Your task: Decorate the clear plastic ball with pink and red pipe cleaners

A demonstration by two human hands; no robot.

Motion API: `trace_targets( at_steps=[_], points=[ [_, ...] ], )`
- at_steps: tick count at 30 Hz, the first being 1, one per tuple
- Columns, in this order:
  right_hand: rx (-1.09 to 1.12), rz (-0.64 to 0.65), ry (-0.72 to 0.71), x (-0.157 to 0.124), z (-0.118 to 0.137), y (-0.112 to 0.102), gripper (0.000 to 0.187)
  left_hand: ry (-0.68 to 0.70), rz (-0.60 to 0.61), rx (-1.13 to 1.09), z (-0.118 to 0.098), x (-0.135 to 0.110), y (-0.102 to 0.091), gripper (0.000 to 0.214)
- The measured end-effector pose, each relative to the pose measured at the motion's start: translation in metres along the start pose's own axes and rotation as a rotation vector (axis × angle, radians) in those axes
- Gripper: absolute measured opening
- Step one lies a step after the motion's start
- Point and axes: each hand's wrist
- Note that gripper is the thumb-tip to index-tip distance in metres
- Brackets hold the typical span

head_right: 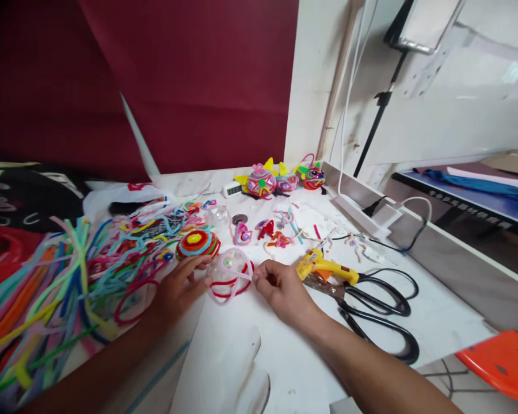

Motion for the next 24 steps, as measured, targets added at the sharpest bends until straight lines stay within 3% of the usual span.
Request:
trace_targets(
  at_steps=[8,18,24],
  points=[
    [-0.078,-0.035,-0.035,-0.005,0.001,0.001,0.023,0.037,0.046,0.179,0.006,-0.005,0.013,0.069],
    [-0.201,-0.115,-0.096,-0.008,-0.001,0.007,0.011,0.013,0.007,0.161,0.008,-0.006,0.02,0.066],
    [-0.211,-0.077,-0.068,-0.007,-0.003,0.01,0.012,-0.058,-0.01,0.077,0.005,-0.007,0.022,0.068]
  ],
)
Point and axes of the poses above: each hand's wrist, its own x-axis towards the middle knuckle, its own y-axis out of the palm, z = x × y, and after that the axes turned 11 degrees about -x, right-handed
